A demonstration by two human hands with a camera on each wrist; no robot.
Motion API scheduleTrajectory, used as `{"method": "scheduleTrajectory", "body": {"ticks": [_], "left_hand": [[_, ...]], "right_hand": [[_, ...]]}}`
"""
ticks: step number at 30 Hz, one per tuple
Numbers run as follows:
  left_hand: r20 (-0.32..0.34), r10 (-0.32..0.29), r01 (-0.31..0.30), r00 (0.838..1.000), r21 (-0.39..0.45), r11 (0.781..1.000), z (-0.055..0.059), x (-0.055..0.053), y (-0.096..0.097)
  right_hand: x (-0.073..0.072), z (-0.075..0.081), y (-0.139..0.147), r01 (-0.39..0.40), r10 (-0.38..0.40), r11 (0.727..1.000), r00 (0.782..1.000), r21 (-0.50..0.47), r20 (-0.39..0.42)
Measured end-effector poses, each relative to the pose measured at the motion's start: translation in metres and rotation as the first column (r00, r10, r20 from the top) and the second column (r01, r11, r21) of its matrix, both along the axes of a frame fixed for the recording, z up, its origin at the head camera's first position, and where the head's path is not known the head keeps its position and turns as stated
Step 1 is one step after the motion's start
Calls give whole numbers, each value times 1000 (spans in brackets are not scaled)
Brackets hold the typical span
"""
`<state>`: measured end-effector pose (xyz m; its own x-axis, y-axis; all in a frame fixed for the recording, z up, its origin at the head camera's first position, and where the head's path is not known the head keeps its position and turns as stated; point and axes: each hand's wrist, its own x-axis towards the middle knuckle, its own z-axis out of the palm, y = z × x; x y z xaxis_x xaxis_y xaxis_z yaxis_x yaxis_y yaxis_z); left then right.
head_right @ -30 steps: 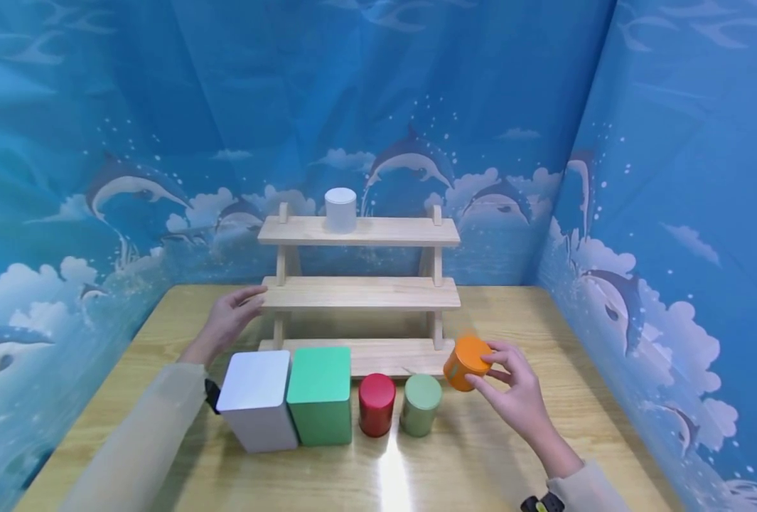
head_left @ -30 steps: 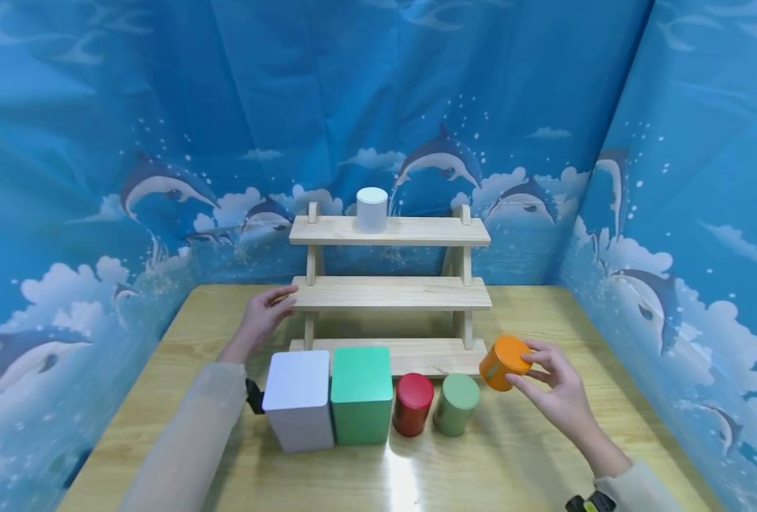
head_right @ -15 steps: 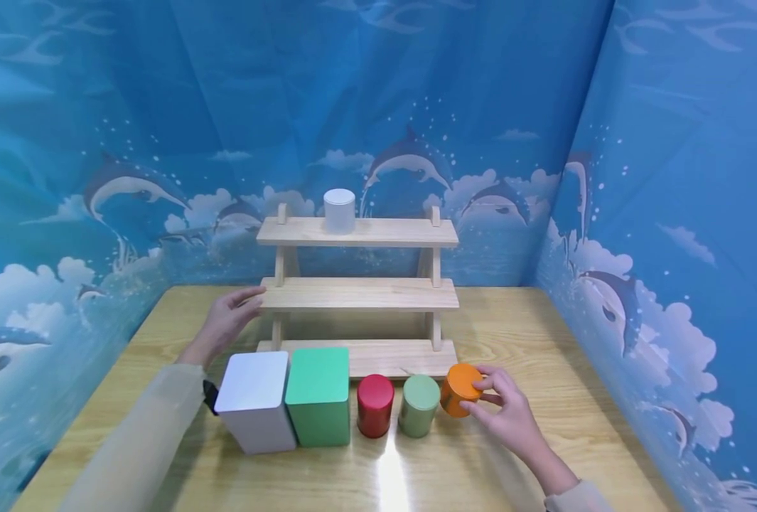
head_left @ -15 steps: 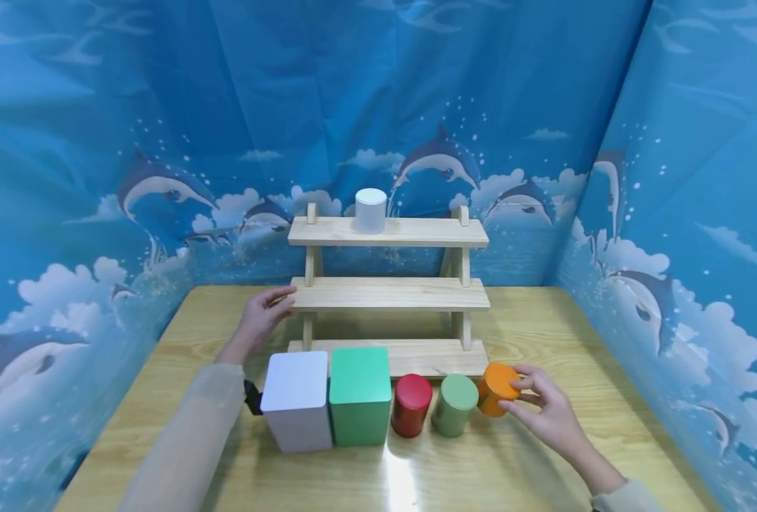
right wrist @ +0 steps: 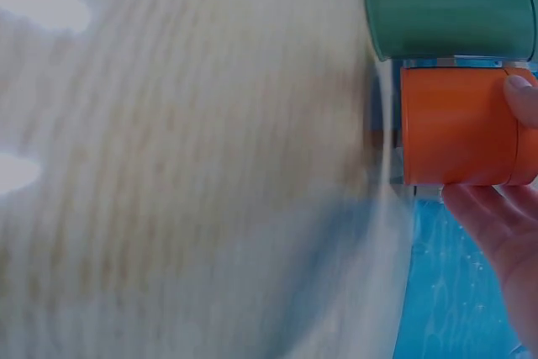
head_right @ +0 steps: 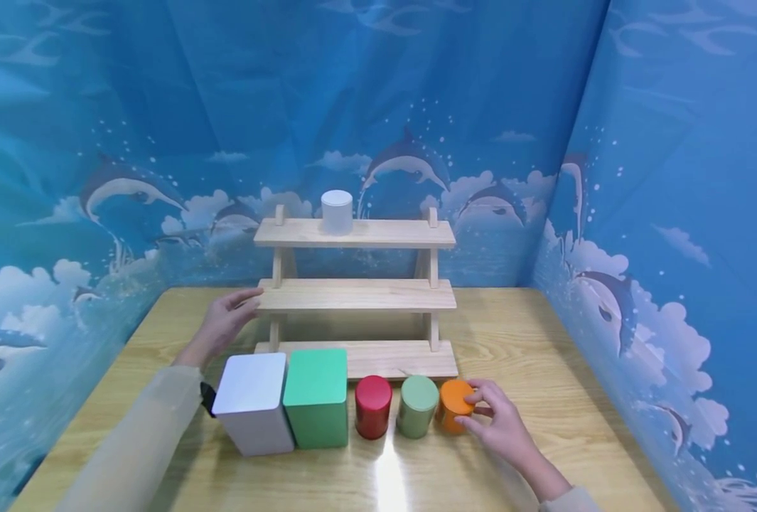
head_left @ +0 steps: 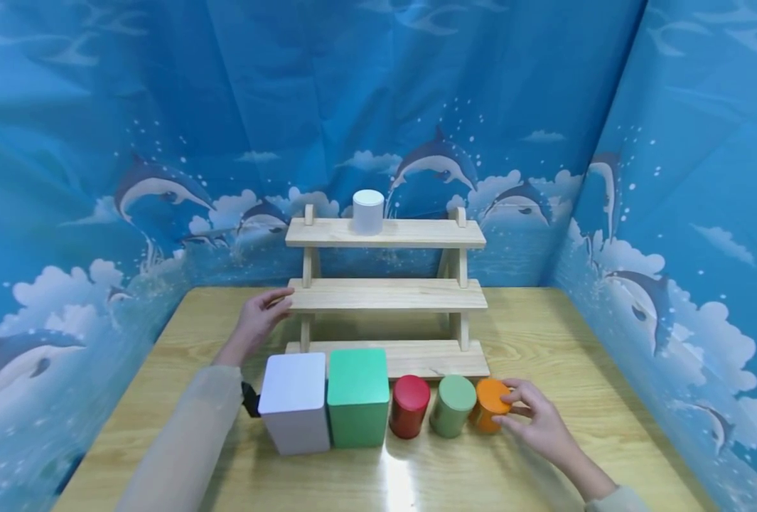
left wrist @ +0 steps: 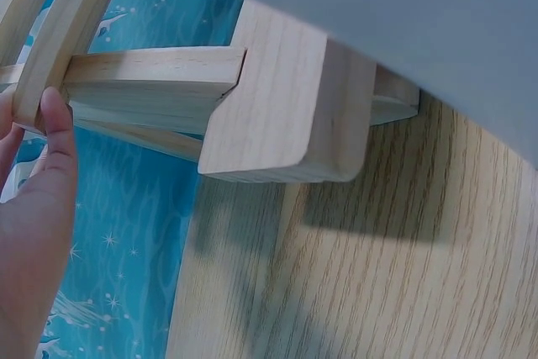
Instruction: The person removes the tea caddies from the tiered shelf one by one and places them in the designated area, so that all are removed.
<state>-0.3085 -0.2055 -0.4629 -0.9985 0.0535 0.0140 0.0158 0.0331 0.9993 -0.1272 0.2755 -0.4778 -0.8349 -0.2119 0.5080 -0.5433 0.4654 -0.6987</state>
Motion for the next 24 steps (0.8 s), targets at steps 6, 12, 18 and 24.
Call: {"method": "scheduleTrajectory", "body": {"ticks": [6,12,18,24], "left_hand": [[-7,-6,6,1000,8,1000,0,2,0],[-10,-10,10,1000,14,1000,-1,2,0],[-8,3,-3,1000,15,1000,0,3,-1],[-9,-14,14,1000,7,1000,1,2,0]], "right_hand": [[-1,-10,0,-14,15,999,1000,38,-27],[-7,-29,10,-32,32,998,999,55,0],[-10,-32,18,-65,62,997,997,45,54],[-11,-29,21,-53,52,998,997,24,52]]}}
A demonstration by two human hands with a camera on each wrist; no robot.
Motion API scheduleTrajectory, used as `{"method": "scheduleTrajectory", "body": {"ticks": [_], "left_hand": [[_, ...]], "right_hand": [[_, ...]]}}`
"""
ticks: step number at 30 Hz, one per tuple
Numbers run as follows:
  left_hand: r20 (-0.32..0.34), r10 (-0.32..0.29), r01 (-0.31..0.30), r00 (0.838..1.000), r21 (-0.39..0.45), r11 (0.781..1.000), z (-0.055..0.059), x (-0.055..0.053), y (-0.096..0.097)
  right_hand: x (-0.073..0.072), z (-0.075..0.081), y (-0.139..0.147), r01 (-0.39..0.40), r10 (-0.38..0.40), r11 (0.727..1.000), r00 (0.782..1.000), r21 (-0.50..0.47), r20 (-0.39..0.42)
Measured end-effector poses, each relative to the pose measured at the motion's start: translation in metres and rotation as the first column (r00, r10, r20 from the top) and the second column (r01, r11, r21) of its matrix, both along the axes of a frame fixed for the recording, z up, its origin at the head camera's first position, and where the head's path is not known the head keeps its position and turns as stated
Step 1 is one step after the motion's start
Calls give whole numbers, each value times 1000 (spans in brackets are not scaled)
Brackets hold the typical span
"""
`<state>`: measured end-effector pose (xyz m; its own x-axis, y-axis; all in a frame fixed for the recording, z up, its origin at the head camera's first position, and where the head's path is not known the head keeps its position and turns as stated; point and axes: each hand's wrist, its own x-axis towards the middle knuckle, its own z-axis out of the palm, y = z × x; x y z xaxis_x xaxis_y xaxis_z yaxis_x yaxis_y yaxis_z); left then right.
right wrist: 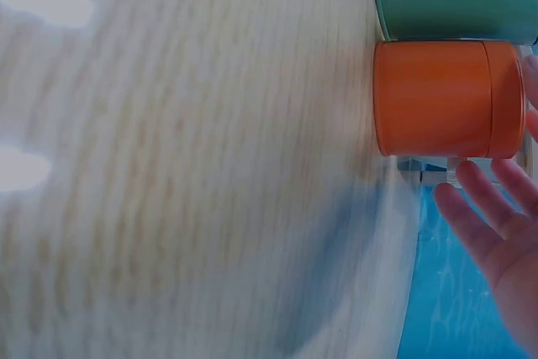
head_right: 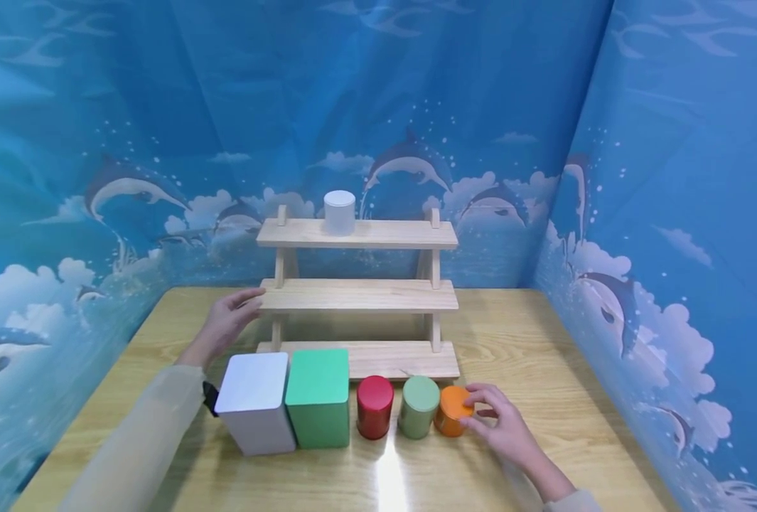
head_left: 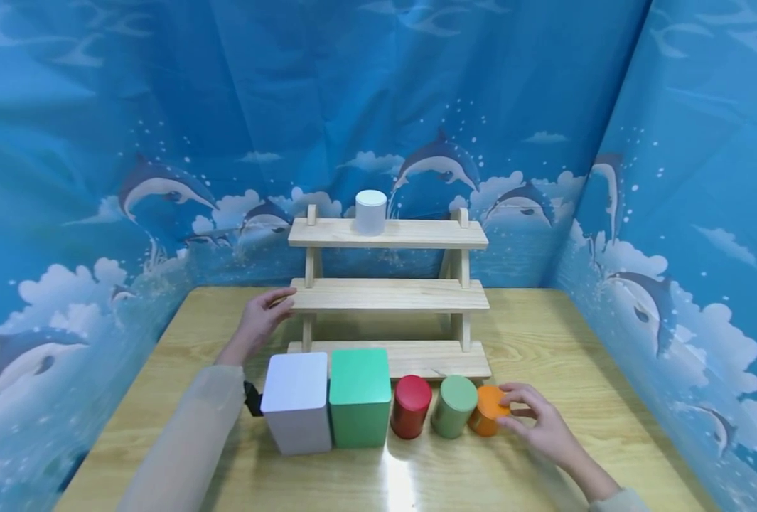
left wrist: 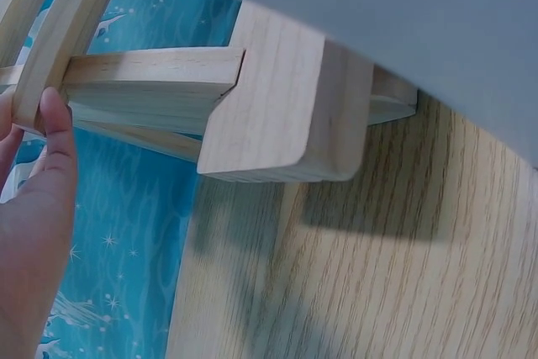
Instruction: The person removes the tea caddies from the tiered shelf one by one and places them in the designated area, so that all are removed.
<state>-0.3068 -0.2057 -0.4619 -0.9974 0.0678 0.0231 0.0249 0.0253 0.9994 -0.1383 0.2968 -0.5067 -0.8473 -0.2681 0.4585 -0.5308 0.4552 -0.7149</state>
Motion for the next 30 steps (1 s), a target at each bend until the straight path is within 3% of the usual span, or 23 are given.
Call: {"method": "scheduleTrajectory", "body": {"ticks": [12,30], "left_hand": [[8,20,-20,1000,-8,1000,-1,-1,2],[-13,7,-7,1000,2,1000,0,0,2]], "right_hand": [[-7,1,5,23,-23,1000,998,-1,-55],[-19,34,-7,56,-55,998,998,25,-40]]}}
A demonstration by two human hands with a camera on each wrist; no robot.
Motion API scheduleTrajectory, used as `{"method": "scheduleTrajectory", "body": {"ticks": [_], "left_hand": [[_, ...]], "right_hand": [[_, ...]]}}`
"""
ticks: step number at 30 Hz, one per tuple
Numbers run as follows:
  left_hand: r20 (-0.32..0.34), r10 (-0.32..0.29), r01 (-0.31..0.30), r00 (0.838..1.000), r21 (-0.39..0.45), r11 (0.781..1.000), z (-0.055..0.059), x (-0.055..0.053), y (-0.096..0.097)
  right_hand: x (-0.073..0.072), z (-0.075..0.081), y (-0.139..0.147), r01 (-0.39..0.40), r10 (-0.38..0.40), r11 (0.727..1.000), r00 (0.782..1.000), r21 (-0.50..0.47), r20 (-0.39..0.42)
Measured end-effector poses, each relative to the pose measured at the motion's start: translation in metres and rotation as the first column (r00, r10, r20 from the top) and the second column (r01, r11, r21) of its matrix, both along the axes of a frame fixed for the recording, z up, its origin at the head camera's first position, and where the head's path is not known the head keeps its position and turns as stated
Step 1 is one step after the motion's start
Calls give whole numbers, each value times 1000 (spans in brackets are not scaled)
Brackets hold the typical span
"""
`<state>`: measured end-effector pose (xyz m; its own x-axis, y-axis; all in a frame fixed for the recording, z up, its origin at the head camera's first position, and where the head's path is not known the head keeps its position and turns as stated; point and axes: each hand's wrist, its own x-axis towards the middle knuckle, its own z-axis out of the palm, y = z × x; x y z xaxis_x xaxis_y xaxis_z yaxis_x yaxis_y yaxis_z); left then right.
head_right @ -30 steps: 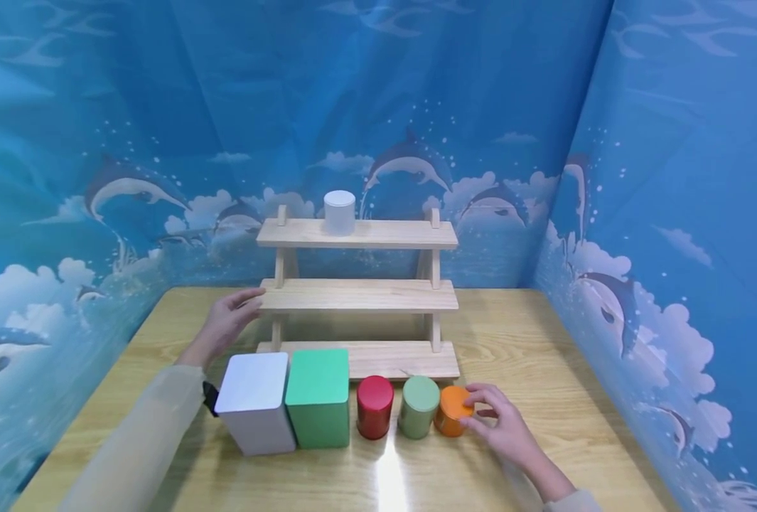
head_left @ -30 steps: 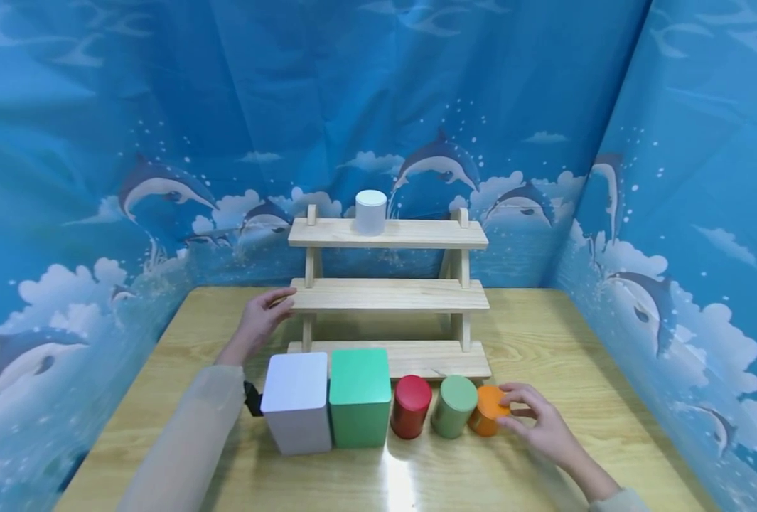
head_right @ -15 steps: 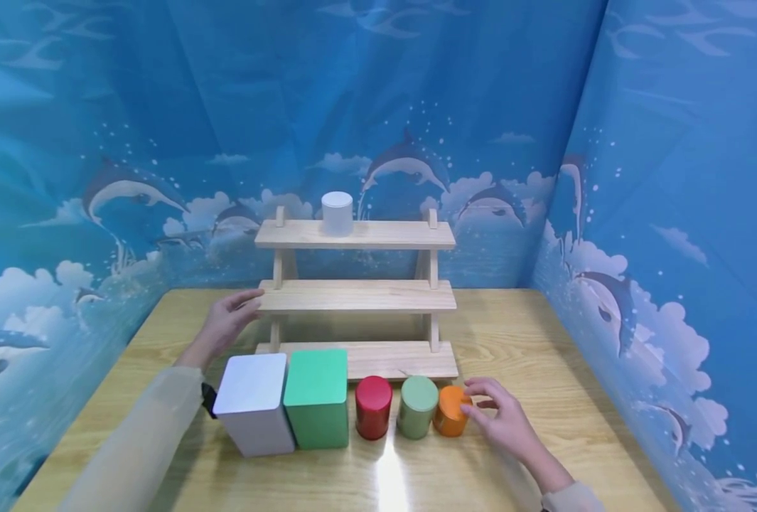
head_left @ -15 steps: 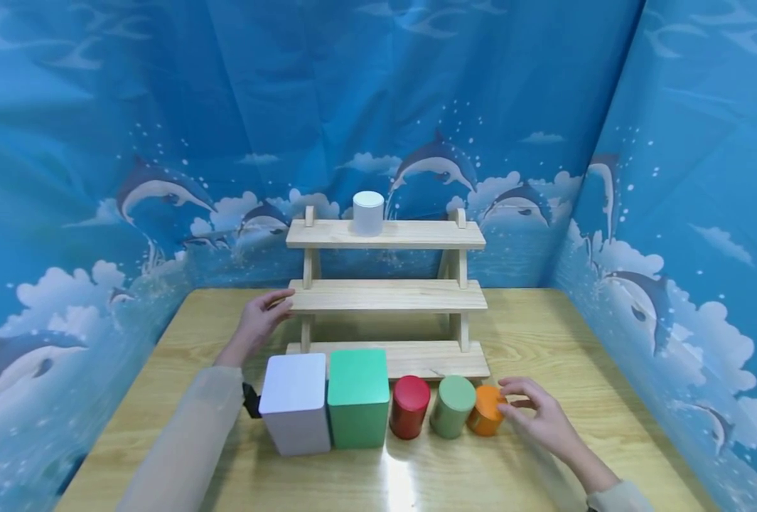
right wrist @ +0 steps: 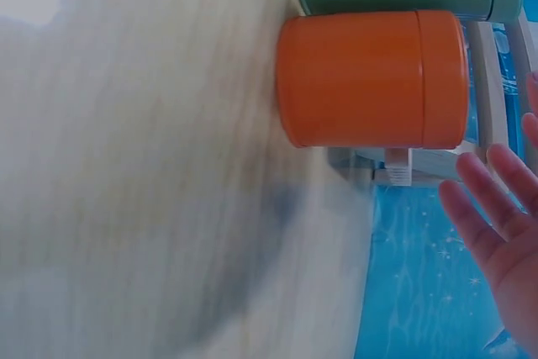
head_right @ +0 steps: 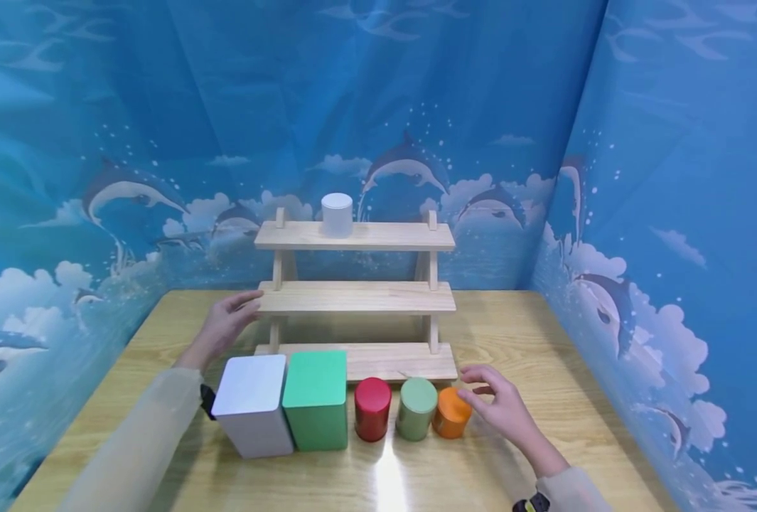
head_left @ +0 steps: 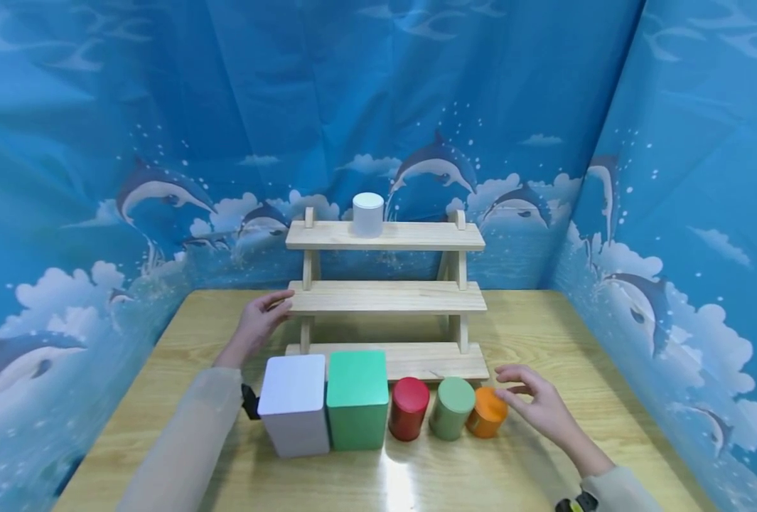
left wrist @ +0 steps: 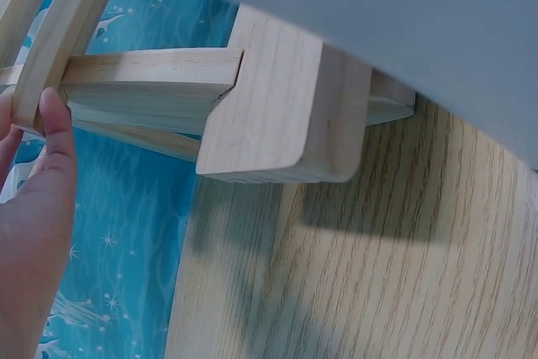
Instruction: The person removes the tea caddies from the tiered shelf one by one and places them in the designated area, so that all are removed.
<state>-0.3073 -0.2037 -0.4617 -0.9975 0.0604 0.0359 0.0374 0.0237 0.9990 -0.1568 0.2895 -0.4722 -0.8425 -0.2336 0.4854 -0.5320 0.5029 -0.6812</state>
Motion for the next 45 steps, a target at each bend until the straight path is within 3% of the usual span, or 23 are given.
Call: {"method": "scheduleTrajectory", "body": {"ticks": [3,15,22,31,45], "left_hand": [[8,1,-1,1000,-7,1000,1,0,-1],[-2,-11,11,1000,-4,1000,0,1,-2],[1,-24,24,1000,2,1000,0,1,-2],[-2,-21,21,1000,80,997,-1,1,-1],[2,-19,19,1000,74,997,-2,1,-1]], "right_hand": [[-9,-5,3,5,-5,1000,1000,-4,-3],[-23,8,-7,15,-15,1000,999,-5,45],[-31,16,-14,-6,6,1000,1000,-3,17],[-26,53,-38,-19,19,999,1000,30,-6],[-45,71,-57,-57,56,998,998,-7,-26]]}}
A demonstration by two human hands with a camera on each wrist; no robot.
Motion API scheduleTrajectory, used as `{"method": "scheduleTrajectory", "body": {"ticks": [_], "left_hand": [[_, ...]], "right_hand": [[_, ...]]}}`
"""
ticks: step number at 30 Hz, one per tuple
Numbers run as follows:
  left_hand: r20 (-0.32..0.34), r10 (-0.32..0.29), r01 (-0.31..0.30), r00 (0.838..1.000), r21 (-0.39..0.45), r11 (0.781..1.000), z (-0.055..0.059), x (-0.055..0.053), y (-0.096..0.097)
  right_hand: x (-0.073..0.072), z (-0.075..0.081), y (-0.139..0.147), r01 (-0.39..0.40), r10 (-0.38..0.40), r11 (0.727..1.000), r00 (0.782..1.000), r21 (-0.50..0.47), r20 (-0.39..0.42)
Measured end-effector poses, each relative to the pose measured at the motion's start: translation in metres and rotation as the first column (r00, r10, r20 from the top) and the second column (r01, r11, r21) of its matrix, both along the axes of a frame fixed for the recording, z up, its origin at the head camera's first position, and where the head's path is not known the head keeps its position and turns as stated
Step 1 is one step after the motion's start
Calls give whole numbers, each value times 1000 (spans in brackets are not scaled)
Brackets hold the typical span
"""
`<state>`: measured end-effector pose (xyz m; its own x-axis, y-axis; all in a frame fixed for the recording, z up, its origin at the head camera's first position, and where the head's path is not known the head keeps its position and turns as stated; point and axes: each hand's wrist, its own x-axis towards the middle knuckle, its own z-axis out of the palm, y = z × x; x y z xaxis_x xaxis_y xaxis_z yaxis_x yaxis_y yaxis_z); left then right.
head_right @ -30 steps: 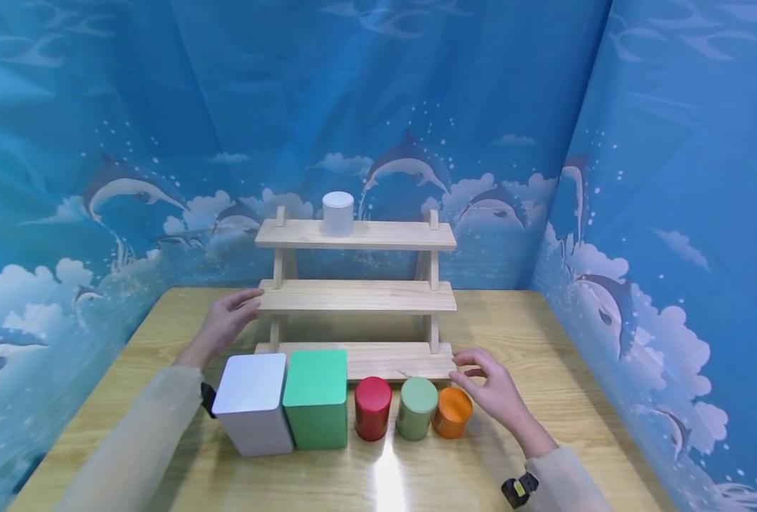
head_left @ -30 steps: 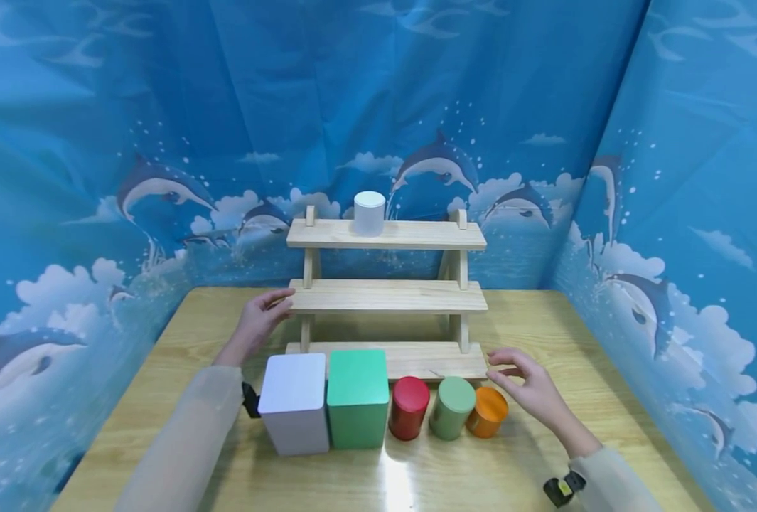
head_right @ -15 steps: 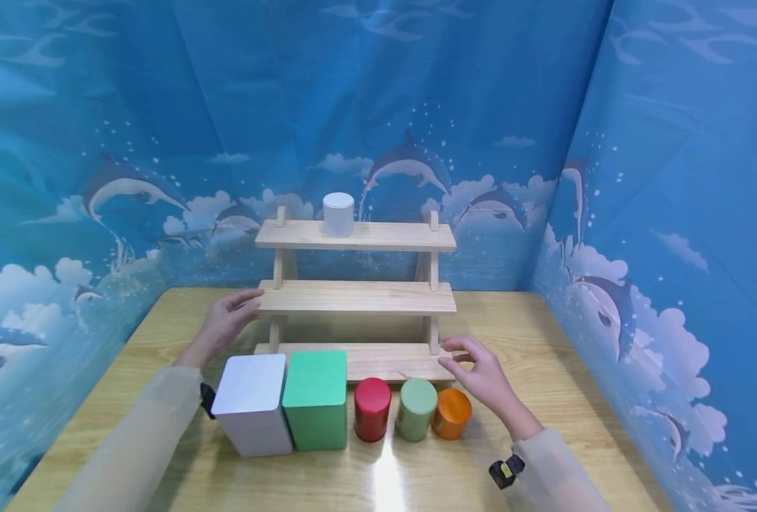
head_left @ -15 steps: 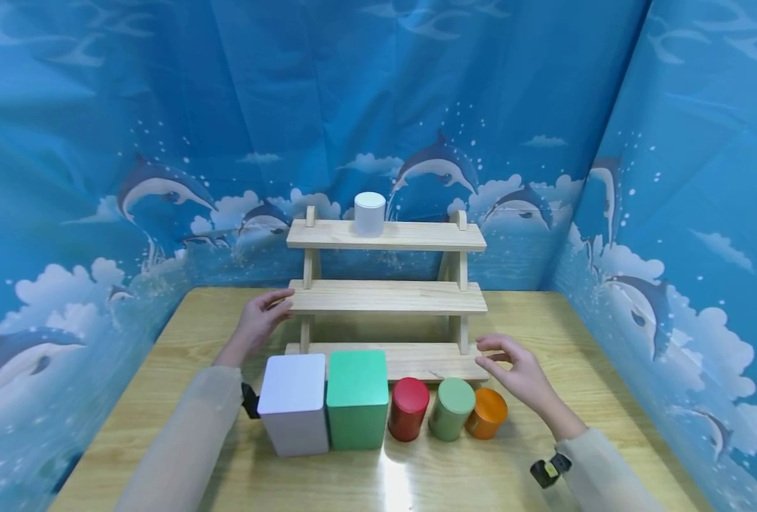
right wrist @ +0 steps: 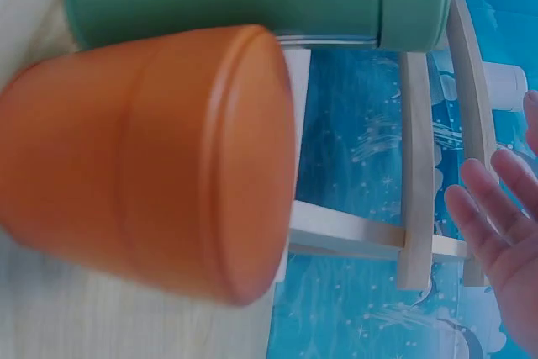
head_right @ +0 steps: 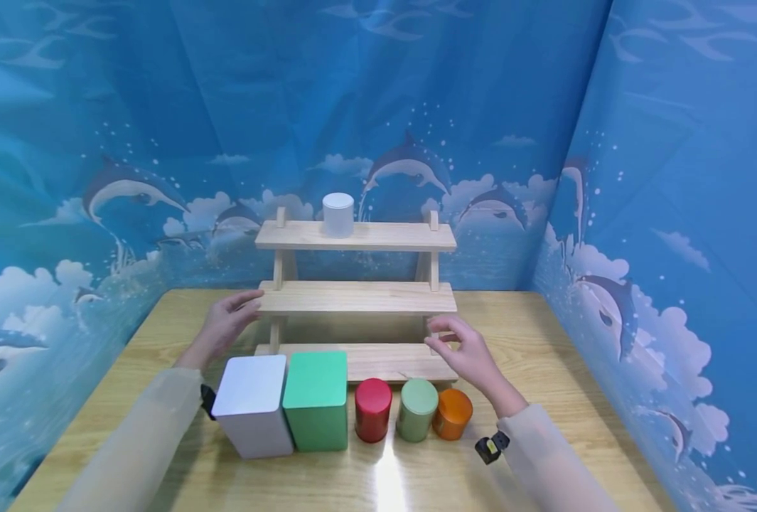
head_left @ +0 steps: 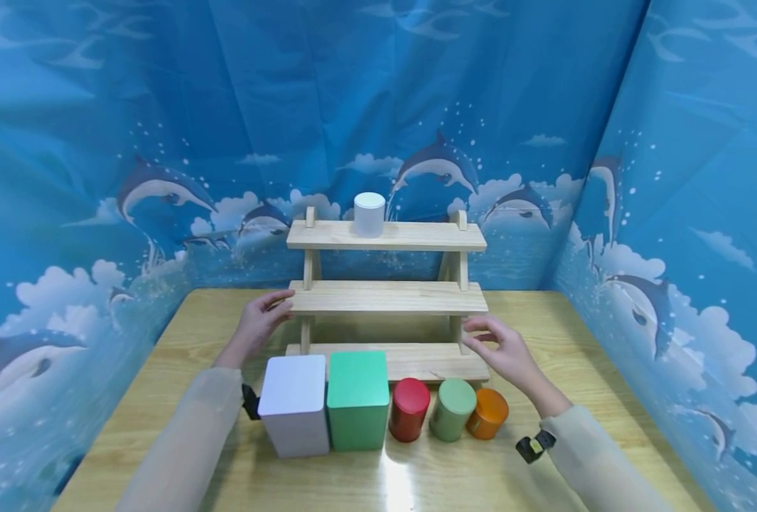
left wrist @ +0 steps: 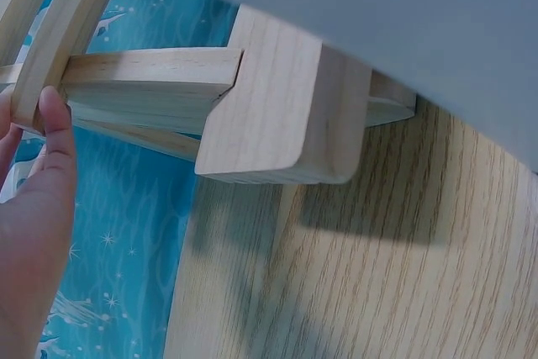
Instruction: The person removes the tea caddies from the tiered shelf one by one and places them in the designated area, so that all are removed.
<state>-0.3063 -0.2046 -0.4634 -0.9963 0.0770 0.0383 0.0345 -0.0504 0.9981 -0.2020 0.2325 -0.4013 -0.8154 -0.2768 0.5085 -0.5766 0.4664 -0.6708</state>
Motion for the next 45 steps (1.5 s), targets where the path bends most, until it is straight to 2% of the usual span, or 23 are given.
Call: {"method": "scheduleTrajectory", "body": {"ticks": [10,15,21,24,28,32,35,38,41,45], "left_hand": [[18,1,0,1000,-27,1000,0,-1,-1],[30,-9,10,1000,-11,1000,2,2,1],[27,-6,7,1000,-24,1000,-2,1,0],[19,-3,4,1000,-40,999,0,-1,0],[5,-4,4,1000,-50,999,3,-3,-1],[0,3,-3,1000,-58,998,5,-5,-1],[3,-3,4,1000,-71,997,4,-4,-1],[7,-14,14,1000,-66,998,2,-3,-2],[10,-4,5,1000,-32,999,0,-2,-1],[8,-1,2,1000,-11,1000,0,-1,0]], "right_hand": [[-11,13,-16,-28,29,999,1000,-19,11],[-17,20,-25,-45,46,999,999,-27,24],[-25,29,-35,-68,68,997,998,-19,9],[-29,36,-40,-62,62,998,998,-10,-8],[-40,43,-45,-71,70,997,996,-15,-63],[-60,39,-46,-64,63,998,992,-13,-108],[-73,35,-46,-45,44,999,995,-8,-86],[-79,37,-51,-37,36,999,999,-29,-36],[-83,42,-61,-35,35,996,999,-78,-2],[-81,56,-75,-37,40,989,999,-146,18]]}}
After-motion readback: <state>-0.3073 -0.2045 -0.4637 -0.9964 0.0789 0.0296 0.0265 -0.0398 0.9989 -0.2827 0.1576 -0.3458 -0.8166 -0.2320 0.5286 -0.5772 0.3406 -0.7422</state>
